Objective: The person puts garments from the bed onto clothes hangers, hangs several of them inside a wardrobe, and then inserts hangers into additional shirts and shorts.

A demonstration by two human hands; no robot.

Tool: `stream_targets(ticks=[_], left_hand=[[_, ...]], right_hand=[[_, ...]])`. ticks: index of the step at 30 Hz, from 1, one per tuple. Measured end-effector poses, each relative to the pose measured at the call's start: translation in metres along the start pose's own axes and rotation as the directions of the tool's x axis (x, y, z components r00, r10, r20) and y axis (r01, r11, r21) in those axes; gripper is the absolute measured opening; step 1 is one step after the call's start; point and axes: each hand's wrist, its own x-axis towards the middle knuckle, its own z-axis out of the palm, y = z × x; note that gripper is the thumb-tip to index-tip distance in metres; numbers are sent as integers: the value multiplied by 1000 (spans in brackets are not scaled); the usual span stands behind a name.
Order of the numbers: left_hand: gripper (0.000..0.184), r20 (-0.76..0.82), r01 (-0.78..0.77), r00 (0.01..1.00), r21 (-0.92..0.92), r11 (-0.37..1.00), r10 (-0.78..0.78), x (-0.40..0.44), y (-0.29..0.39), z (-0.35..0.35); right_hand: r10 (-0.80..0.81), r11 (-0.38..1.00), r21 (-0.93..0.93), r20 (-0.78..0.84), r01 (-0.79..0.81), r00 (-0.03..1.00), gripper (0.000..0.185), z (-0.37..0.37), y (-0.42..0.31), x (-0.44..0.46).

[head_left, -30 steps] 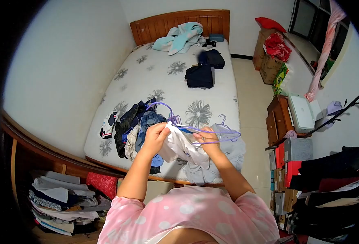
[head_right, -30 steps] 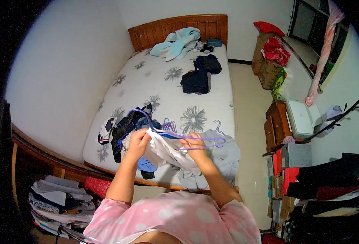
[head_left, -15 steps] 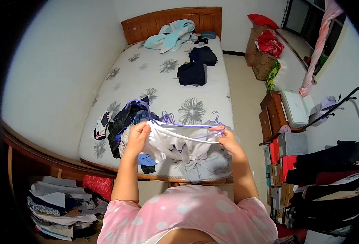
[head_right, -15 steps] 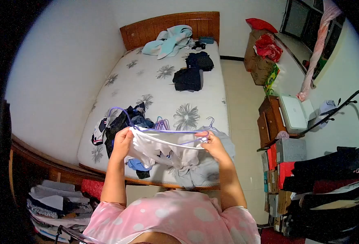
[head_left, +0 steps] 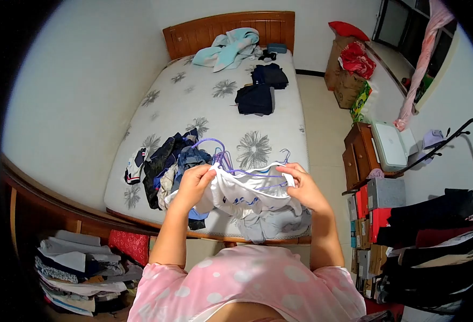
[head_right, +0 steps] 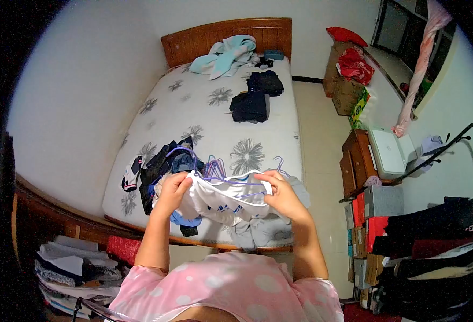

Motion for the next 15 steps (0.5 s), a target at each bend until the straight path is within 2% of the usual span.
stream_targets(ticks=[1,4,5,8,11,14,15], left_hand=[[21,-31,-13,999,13,1000,13,-1,0,2],[21,-32,18,999,40,999,-16,-2,0,4],[22,-53,14,999,17,1000,-13,-3,2,6],[23,-96,-3,995,8,1000,4,-4,3,7],[24,-104,17,994,8,1000,-16,-5,3,5],[24,-94,19,995,-16,1000,-20,-6,2,4],[23,-89,24,996,-16,1000,-25,-6,3,4]], right_hand=[[-33,999,2,11,33,999,59,4,3,1],[2,998,61,-8,-2,1000,59,18,-3,2],[-2,999,-36,28,3,1000,56,18,3,4],[22,948,315,45,-36,999,49,28,14,3],[11,893,449,-94,33,996,45,30,20,7],[174,975,164,-144,-150,974,35,28,8,7],[61,997,63,-213,-48,975,31,30,11,8]])
